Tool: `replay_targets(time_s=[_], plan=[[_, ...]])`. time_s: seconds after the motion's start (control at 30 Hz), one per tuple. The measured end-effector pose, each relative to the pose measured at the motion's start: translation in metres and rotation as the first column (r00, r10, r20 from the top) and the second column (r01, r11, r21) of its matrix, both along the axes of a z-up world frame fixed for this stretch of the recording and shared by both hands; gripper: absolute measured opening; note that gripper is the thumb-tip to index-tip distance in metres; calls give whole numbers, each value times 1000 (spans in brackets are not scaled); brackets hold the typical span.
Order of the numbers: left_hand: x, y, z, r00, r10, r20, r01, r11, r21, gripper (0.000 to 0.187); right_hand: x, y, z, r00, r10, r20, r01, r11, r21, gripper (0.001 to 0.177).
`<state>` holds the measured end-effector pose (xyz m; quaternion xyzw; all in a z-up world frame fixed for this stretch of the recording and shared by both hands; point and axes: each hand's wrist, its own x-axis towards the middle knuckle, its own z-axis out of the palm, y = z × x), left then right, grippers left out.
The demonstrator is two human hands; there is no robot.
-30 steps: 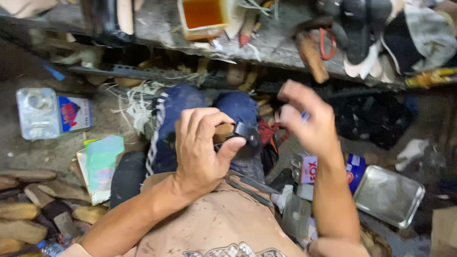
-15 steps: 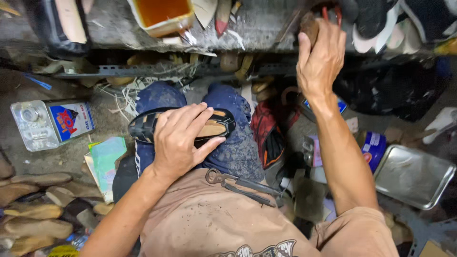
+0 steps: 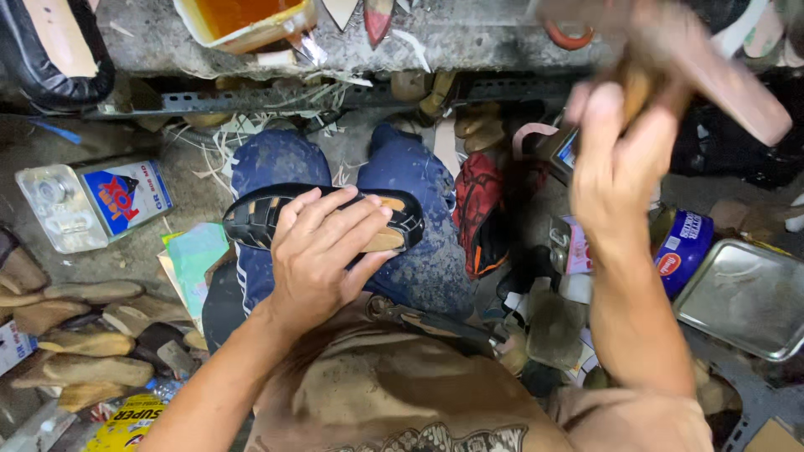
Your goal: The person sits on the floor and uses a hammer and a shoe repair tool to work on the sole of a black sandal. They repeatedly hammer the tool into the sole to secure it, occasionally inspecting the shoe and adjusting their grip.
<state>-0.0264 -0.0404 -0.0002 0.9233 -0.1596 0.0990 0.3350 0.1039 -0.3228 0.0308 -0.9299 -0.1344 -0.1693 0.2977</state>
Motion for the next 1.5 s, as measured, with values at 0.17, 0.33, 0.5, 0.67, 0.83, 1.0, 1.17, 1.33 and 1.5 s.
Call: replay_targets(time_s=[0.17,0.33,0.5,0.67,0.83,1.0,1.17,1.33,1.5], plan=[[2,0,-3,998,-51,36,51,999,19,30,-49,0,27,482,310,-819,19,931,364,28],[2,-1,-4,997,-62,50,61,998,19,30,-37,1,37,466,401,-788,-68,905,420,20],[1,1,-3,993,-108,39,107,994,34,29,-21,10,49,264,180,-948,-279,955,104,17],[4,-3,-2,994,-79,70,77,997,25,30,-7,35,70,403,744,-532,-356,664,658,39],[3,-2,1,994,-96,59,95,995,24,31,-22,4,48,324,369,-871,-269,919,290,26],[8,0,1,984,-162,67,163,987,2,31,-34,1,39,236,303,-923,-189,946,263,14],[16,9,-10,995,-95,14,95,973,-211,30,-58,-35,8,465,385,-797,-4,901,433,26],[18,11,24,991,-127,-43,77,804,-590,27,-84,-39,-5,578,393,-715,90,840,535,19],[4,2,-22,971,-185,-148,-29,527,-850,53,-126,-24,-19,625,324,-710,149,844,516,21]])
